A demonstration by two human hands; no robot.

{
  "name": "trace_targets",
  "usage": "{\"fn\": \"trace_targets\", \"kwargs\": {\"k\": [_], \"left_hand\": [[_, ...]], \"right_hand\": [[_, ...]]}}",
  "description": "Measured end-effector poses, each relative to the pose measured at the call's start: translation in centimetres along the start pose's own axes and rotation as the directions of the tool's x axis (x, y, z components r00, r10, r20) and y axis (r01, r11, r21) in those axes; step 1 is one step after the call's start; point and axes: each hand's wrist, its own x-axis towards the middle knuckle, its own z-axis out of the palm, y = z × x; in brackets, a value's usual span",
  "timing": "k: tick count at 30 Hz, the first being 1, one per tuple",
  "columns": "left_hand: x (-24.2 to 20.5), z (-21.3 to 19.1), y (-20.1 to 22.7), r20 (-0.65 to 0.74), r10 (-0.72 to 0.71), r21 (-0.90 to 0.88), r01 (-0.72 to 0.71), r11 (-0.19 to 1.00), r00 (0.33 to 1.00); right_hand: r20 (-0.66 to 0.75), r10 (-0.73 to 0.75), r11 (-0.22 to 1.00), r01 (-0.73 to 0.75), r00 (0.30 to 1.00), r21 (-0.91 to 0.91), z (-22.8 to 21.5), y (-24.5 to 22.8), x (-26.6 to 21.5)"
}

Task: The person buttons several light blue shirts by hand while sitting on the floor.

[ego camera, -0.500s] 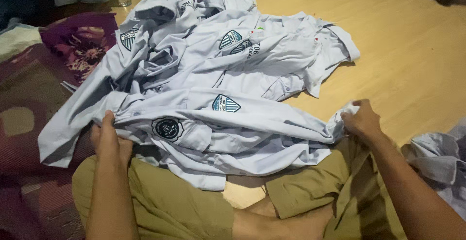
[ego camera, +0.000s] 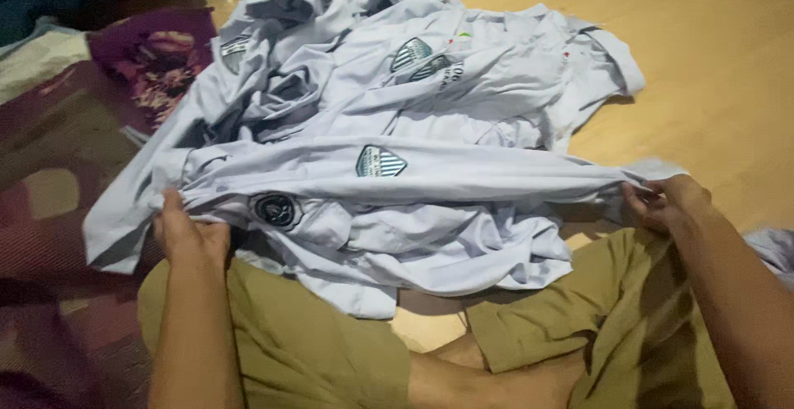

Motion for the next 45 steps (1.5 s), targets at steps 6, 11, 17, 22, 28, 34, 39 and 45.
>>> {"fn": "trace_targets", "kwargs": {"k": [6,11,17,22,28,34,39,45], "left_hand": [[0.5,0.0,-0.8,-0.072,0.111,0.116,-0.102,0.988,0.991],[1.4,0.3,-1.0,-0.157,0.033,0.096,-0.018,0.995,0.987],[-4.6,2.1,-0.2,-0.109,0.139,0.534,-0.06,0.843,0.984],[6.6,-4.4,-1.2,0.246,0.336,0.894,-0.347,0.284,0.909],[3.8,-2.5,0.2,0.374,0.392,0.848,-0.481,0.222,0.84],[1.5,-2.3,-0.3,0.192,0.14,0.959,-0.216,0.185,0.971],[-8.7,4.2,2.5,0.131,-0.058,0.974,-0.117,0.196,0.99],[-6.2,2.4,0.9,0.094,-0.198,0.989,-0.069,0.129,0.976]], "right_hand": [[0.397,0.178,0.946,-0.267,0.901,0.183,-3.2,-1.2,0.2],[0.456,0.135,-0.041,0.465,0.88,-0.884,-6.9,-3.6,24.3],[0.962,-0.139,-0.394,0.878,0.236,-0.272,5.6,3.7,-2.1],[0.777,-0.107,-0.529,0.626,0.621,-0.573,1.9,11.6,0.2],[0.665,-0.36,-0.503,0.465,0.654,-0.729,2.7,6.8,-3.6],[0.82,-0.109,-0.463,0.701,0.562,-0.542,7.9,11.4,-26.7],[0.734,0.168,-0.447,0.715,0.658,-0.538,6.1,15.6,-38.4],[0.838,-0.161,-0.381,0.751,0.521,-0.54,3.2,15.6,-28.8]]}}
